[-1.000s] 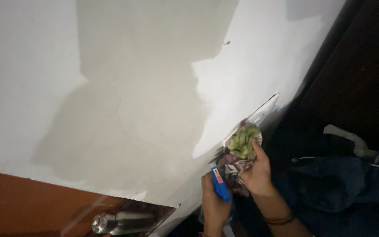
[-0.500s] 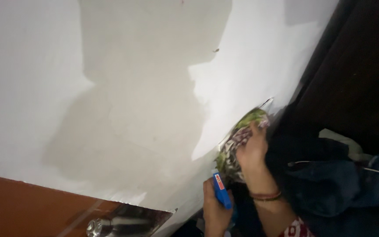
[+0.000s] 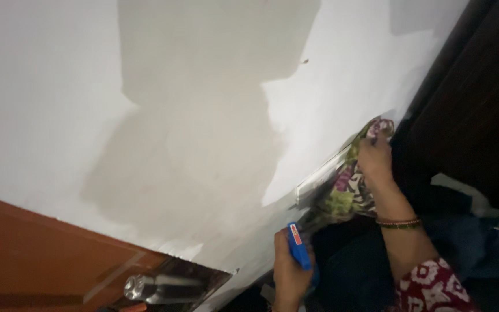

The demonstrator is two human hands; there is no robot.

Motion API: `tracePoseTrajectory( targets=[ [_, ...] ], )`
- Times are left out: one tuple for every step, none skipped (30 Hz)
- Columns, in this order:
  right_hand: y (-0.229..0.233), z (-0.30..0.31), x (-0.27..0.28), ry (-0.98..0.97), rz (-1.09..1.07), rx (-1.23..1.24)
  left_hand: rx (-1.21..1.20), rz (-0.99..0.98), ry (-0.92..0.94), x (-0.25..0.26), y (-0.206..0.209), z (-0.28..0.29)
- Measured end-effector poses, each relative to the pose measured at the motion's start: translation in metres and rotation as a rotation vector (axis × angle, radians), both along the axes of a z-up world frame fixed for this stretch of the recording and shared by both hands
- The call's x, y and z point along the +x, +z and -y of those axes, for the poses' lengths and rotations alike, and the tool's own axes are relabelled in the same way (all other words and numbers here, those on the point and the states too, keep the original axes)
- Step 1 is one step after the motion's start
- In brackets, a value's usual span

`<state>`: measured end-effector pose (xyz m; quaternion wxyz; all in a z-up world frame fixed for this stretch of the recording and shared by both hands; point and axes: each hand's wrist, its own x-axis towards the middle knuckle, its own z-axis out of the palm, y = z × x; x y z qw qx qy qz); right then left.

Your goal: The person cleans a light switch and the surrounding wall by spraying a liquid from a blue bottle onto the surface and wiping it with a cloth.

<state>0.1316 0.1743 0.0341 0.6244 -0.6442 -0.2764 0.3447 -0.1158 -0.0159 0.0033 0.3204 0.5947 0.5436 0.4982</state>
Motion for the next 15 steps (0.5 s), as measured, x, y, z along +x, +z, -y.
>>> tracePoseTrajectory(
  targets=[
    [0.001, -0.002, 0.001, 0.051, 0.281, -0.151, -0.004, -0.002, 0.005, -0.001, 0.002, 0.0],
    [0.0, -0.002, 0.0, 0.104, 0.563, -0.301, 0.003, 0.018, 0.004, -0.002, 0.004, 0.001],
    [-0.003, 0.0, -0.005, 0.111, 0.562, -0.305, 0.01, 0.037, 0.003, -0.004, 0.006, 0.003],
    [-0.007, 0.002, -0.011, 0.105, 0.739, -0.267, 0.004, 0.034, 0.008, -0.006, 0.008, 0.006],
    [-0.008, 0.006, -0.015, 0.097, 0.916, -0.221, 0.014, 0.013, 0.022, -0.007, 0.01, 0.007],
    [-0.009, 0.012, -0.023, 0.102, 0.915, -0.219, 0.024, -0.008, 0.036, -0.01, 0.013, 0.01],
    [-0.008, 0.017, -0.036, 0.181, 0.829, -0.25, 0.028, -0.008, 0.041, -0.012, 0.016, 0.013],
    [-0.006, 0.027, -0.049, 0.26, 0.742, -0.279, 0.001, -0.012, 0.04, -0.015, 0.018, 0.016],
    [-0.005, 0.04, -0.068, 0.264, 0.803, -0.144, -0.025, -0.016, 0.04, -0.018, 0.021, 0.02],
    [0.0, 0.052, -0.086, 0.267, 0.861, -0.007, -0.018, -0.018, 0.046, -0.022, 0.023, 0.024],
    [0.005, 0.065, -0.101, 0.385, 0.757, -0.215, 0.037, -0.032, 0.044, -0.025, 0.025, 0.029],
    [0.009, 0.081, -0.115, 0.498, 0.646, -0.423, 0.092, -0.046, 0.041, -0.029, 0.028, 0.035],
    [0.012, 0.096, -0.122, 0.501, 0.647, -0.42, 0.093, -0.046, 0.045, -0.032, 0.03, 0.043],
    [0.012, 0.116, -0.13, 0.628, 0.796, -0.163, 0.071, -0.031, 0.06, -0.036, 0.033, 0.05],
    [0.011, 0.131, -0.134, 0.747, 0.937, 0.103, 0.047, -0.015, 0.077, -0.04, 0.036, 0.06]
  ],
)
